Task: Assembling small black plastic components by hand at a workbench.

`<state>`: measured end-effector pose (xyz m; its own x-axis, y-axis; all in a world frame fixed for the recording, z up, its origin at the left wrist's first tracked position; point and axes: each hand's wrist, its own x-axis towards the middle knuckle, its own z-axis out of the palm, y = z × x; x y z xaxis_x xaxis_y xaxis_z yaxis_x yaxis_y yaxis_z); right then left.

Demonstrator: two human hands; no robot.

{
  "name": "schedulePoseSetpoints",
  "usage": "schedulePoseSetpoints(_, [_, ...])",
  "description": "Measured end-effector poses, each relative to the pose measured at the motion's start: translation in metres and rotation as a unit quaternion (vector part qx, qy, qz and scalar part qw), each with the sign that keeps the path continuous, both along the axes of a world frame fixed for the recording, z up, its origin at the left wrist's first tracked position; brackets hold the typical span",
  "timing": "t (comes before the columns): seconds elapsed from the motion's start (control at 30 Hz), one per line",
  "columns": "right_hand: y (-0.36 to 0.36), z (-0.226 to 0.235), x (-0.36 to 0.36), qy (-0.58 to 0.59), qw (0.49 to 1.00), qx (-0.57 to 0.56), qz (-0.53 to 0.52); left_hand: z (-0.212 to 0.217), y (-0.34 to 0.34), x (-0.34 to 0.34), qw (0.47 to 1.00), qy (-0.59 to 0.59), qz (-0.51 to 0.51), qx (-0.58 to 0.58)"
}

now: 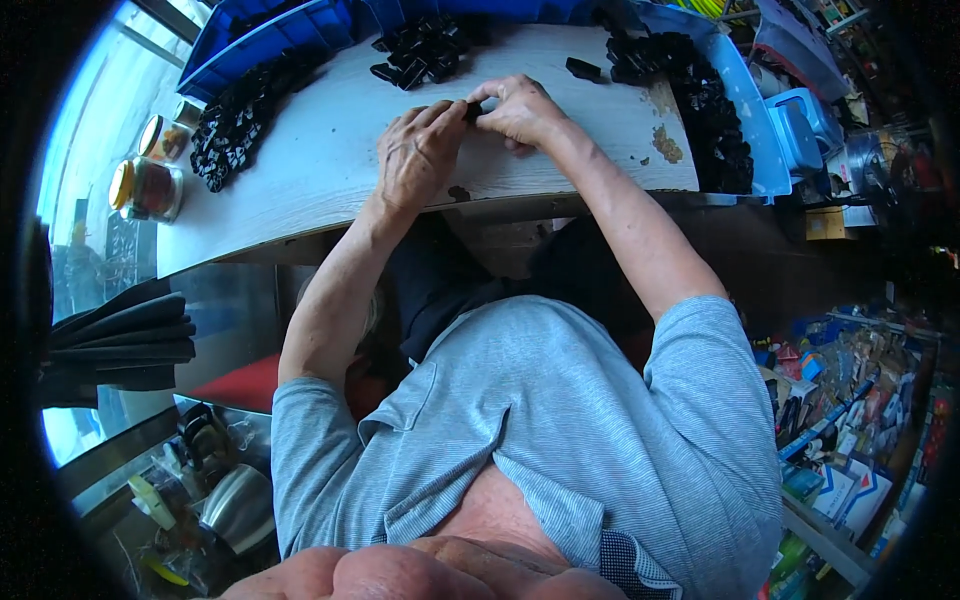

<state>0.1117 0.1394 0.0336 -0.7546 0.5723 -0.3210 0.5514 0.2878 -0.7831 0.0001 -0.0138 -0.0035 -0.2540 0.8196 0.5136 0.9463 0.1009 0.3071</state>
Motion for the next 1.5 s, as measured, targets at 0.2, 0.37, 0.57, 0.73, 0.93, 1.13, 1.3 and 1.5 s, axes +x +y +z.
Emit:
schedulePoseSetpoints(0.2, [-0.004, 0.003, -0.001, 0.005, 1.000, -0.002, 0.028, 0.001, -0.011, -0.004, 1.000, -0.012, -0.009, -0.006])
schedulePoseSetpoints(0.37, [-0.005, 0.005, 0.000, 0.006, 0.999, 0.003, 0.047, 0.017, -0.021, -0.006, 0.994, 0.070, -0.018, -0.085])
schedulePoseSetpoints(0.57, [-0.004, 0.000, -0.002, 0.018, 0.999, 0.018, 0.047, 0.002, -0.023, -0.006, 0.997, 0.042, -0.023, -0.057])
schedulePoseSetpoints(0.73, [-0.004, 0.004, -0.004, 0.005, 0.997, 0.042, 0.067, 0.005, -0.023, -0.005, 0.998, 0.046, -0.030, -0.026])
schedulePoseSetpoints(0.93, [0.004, 0.003, 0.006, 0.043, 0.997, -0.046, -0.042, -0.004, -0.030, -0.006, 0.999, -0.033, -0.007, 0.008])
schedulePoseSetpoints(1.13, [0.060, -0.010, 0.021, 0.062, 0.975, 0.014, -0.213, -0.006, -0.031, -0.008, 1.000, 0.006, -0.006, 0.008])
schedulePoseSetpoints(1.3, [0.153, -0.013, 0.079, 0.089, 0.902, 0.081, -0.414, -0.008, -0.031, -0.010, 1.000, 0.017, -0.007, 0.024])
schedulePoseSetpoints(1.5, [0.239, -0.024, 0.143, 0.058, 0.816, -0.010, -0.576, -0.006, -0.024, -0.008, 1.000, 0.017, -0.003, 0.010])
